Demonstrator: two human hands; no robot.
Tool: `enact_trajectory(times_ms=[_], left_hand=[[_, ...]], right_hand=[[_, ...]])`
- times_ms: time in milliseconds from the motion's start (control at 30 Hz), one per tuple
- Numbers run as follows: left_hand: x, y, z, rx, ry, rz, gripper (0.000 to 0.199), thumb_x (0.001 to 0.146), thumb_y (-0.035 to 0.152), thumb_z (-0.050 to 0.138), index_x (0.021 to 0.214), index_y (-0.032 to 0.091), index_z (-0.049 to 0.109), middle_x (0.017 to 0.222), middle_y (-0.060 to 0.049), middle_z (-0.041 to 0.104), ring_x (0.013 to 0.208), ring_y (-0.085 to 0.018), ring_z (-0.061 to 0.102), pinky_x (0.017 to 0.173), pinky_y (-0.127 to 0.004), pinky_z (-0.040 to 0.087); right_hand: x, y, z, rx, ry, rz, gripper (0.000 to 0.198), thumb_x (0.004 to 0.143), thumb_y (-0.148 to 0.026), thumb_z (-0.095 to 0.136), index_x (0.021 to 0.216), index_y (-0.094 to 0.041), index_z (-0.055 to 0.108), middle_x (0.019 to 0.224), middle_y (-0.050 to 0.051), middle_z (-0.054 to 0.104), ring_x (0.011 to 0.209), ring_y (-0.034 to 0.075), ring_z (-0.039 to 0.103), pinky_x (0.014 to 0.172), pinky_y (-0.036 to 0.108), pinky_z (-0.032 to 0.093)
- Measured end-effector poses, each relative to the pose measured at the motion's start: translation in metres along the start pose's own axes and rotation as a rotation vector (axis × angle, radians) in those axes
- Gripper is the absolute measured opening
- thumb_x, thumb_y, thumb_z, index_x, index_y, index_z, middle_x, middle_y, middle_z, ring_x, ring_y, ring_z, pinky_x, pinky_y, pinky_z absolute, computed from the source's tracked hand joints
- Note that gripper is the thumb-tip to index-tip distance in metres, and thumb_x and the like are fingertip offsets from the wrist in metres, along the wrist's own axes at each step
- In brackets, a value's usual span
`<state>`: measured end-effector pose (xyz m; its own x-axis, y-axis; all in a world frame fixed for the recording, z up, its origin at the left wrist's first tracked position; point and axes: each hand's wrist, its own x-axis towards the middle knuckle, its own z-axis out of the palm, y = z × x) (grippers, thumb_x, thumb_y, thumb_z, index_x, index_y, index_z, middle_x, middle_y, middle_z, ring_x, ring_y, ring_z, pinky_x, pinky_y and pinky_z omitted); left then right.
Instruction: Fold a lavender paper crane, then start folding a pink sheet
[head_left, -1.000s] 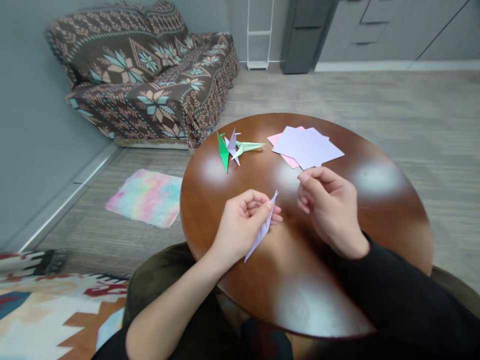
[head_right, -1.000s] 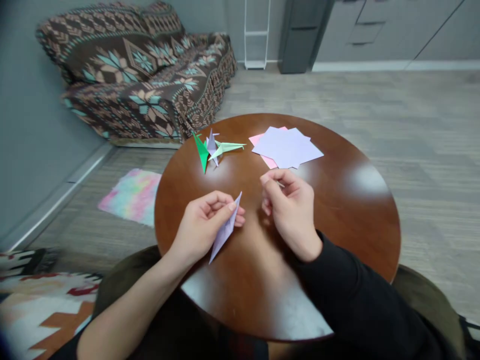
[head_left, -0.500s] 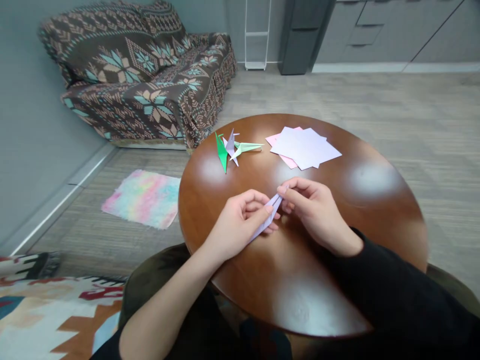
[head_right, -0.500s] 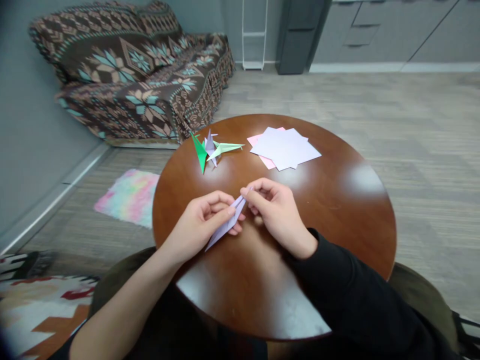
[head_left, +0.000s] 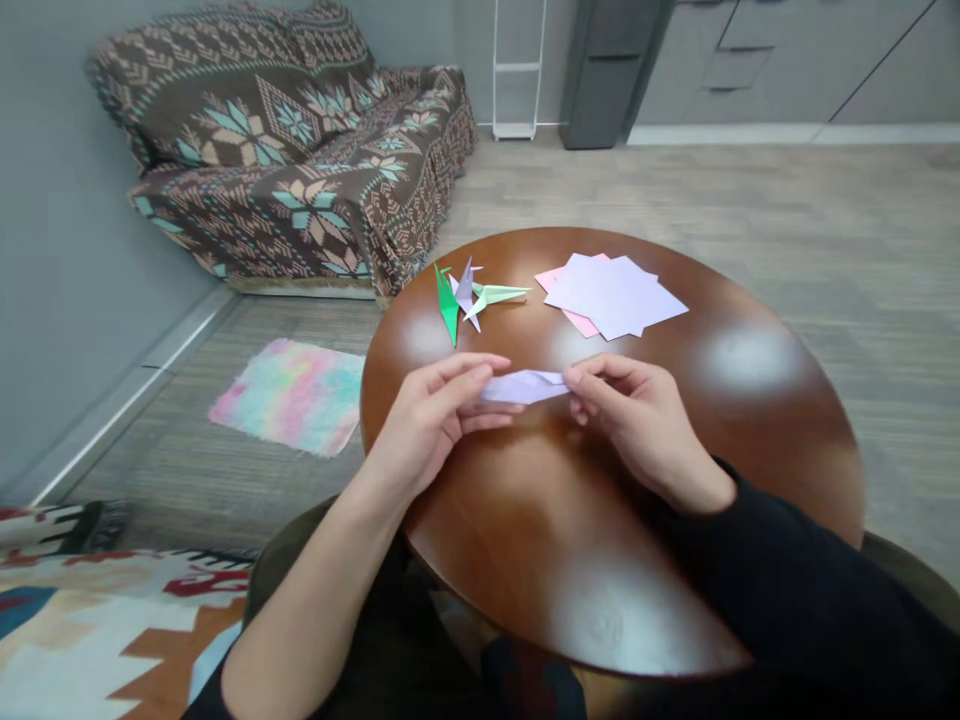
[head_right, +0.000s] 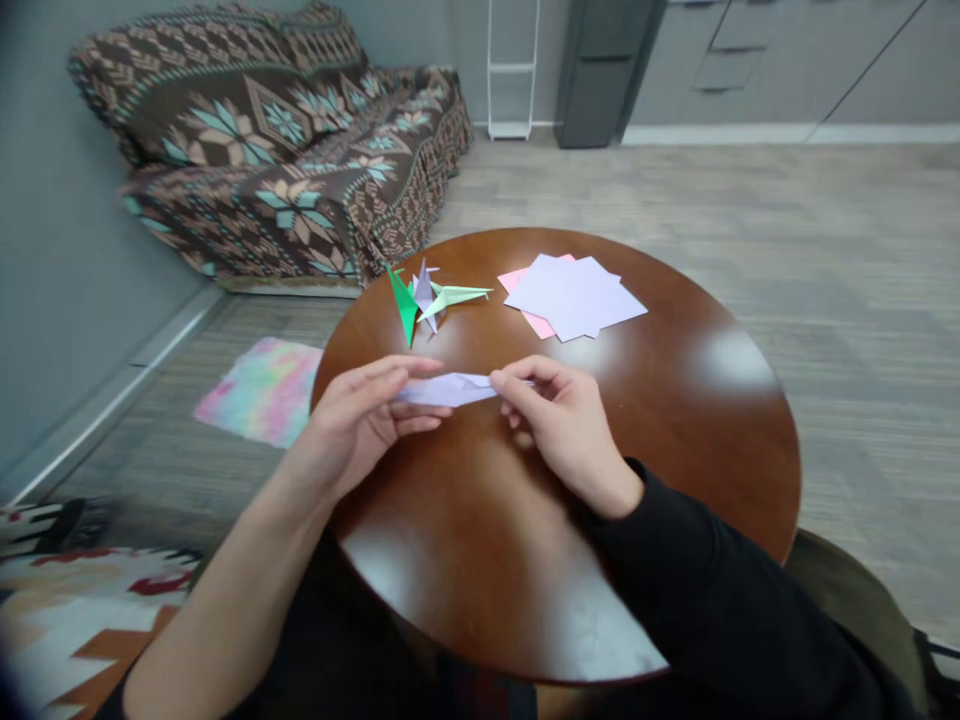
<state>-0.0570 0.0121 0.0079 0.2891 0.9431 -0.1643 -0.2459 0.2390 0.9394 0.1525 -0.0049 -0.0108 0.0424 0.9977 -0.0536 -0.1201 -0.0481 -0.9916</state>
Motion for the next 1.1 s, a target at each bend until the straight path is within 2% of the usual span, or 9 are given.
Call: enact_trajectory(times_ms=[100, 200, 333, 400, 500, 567, 767, 933, 1100], left_hand=[[0.002, -0.012, 0.01, -0.161, 0.068, 0.041, 0.04, 0.079, 0.03, 0.085, 0.114, 0.016, 0.073, 0.098, -0.007, 0.08, 0.085, -0.016, 0.078, 0.078, -0.023, 0.062], [0.001, -0.024, 0.025, -0.089, 0.065, 0.083, 0.05, 0.077, 0.027, 0.087, 0.121, 0.017, 0.067, 0.109, -0.008, 0.079, 0.089, -0.019, 0.078, 0.078, -0.026, 0.063], [-0.005, -0.021, 0.036, 0.084, 0.253, 0.313, 0.079, 0.082, 0.025, 0.083, 0.15, 0.028, 0.043, 0.097, -0.001, 0.08, 0.087, -0.017, 0.078, 0.089, -0.027, 0.06], [-0.007, -0.017, 0.035, 0.167, 0.279, 0.357, 0.069, 0.084, 0.027, 0.081, 0.145, 0.028, 0.05, 0.092, 0.0, 0.079, 0.082, -0.016, 0.077, 0.086, -0.026, 0.06], [-0.007, -0.015, 0.032, 0.296, 0.229, 0.365, 0.026, 0.089, 0.03, 0.075, 0.114, 0.022, 0.071, 0.089, -0.001, 0.077, 0.077, -0.016, 0.075, 0.079, -0.025, 0.061], [-0.005, -0.017, 0.029, 0.338, 0.183, 0.346, 0.012, 0.09, 0.029, 0.074, 0.096, 0.019, 0.076, 0.089, -0.003, 0.078, 0.078, -0.016, 0.074, 0.078, -0.026, 0.061], [0.001, -0.021, 0.024, 0.302, 0.141, 0.309, 0.005, 0.083, 0.019, 0.079, 0.087, 0.017, 0.078, 0.086, -0.003, 0.079, 0.08, -0.016, 0.074, 0.079, -0.025, 0.06], [0.001, -0.021, 0.024, 0.299, 0.114, 0.32, 0.003, 0.082, 0.016, 0.077, 0.083, 0.016, 0.075, 0.082, -0.002, 0.077, 0.074, -0.015, 0.072, 0.075, -0.025, 0.059], [0.001, -0.024, 0.028, 0.144, 0.156, 0.282, 0.031, 0.076, 0.017, 0.083, 0.083, 0.02, 0.053, 0.072, 0.002, 0.073, 0.064, -0.013, 0.07, 0.066, -0.022, 0.056]], right_hand=[[0.0, 0.003, 0.002, 0.127, 0.088, 0.002, 0.026, 0.078, -0.042, 0.087, 0.08, -0.02, 0.075, 0.062, -0.002, 0.062, 0.052, 0.011, 0.052, 0.046, 0.024, 0.041], [-0.001, 0.006, 0.006, 0.152, 0.088, 0.008, 0.025, 0.078, -0.042, 0.087, 0.079, -0.02, 0.076, 0.065, -0.001, 0.065, 0.052, 0.011, 0.054, 0.047, 0.024, 0.044], [-0.004, 0.009, 0.012, 0.222, 0.0, 0.101, 0.025, 0.074, -0.04, 0.09, 0.077, -0.018, 0.078, 0.067, 0.0, 0.068, 0.057, 0.011, 0.059, 0.051, 0.023, 0.049], [-0.005, 0.008, 0.015, 0.257, -0.042, 0.164, 0.025, 0.072, -0.038, 0.092, 0.075, -0.017, 0.079, 0.066, 0.001, 0.069, 0.059, 0.011, 0.061, 0.054, 0.021, 0.052], [-0.006, 0.006, 0.017, 0.292, -0.077, 0.229, 0.024, 0.072, -0.037, 0.092, 0.074, -0.016, 0.079, 0.069, 0.002, 0.071, 0.062, 0.01, 0.062, 0.056, 0.019, 0.053], [-0.007, 0.004, 0.017, 0.302, -0.077, 0.251, 0.024, 0.071, -0.036, 0.092, 0.073, -0.016, 0.079, 0.07, 0.002, 0.072, 0.064, 0.01, 0.062, 0.057, 0.019, 0.053], [-0.007, 0.003, 0.015, 0.313, -0.104, 0.316, 0.024, 0.069, -0.035, 0.093, 0.075, -0.016, 0.08, 0.078, 0.003, 0.074, 0.069, 0.011, 0.064, 0.068, 0.023, 0.056], [-0.006, 0.007, 0.014, 0.284, -0.117, 0.26, 0.024, 0.071, -0.037, 0.091, 0.076, -0.016, 0.08, 0.075, 0.003, 0.073, 0.071, 0.012, 0.061, 0.071, 0.026, 0.052], [-0.005, 0.012, 0.013, 0.211, -0.11, 0.169, 0.021, 0.076, -0.035, 0.087, 0.074, -0.017, 0.078, 0.067, 0.001, 0.07, 0.064, 0.012, 0.056, 0.064, 0.028, 0.042]])
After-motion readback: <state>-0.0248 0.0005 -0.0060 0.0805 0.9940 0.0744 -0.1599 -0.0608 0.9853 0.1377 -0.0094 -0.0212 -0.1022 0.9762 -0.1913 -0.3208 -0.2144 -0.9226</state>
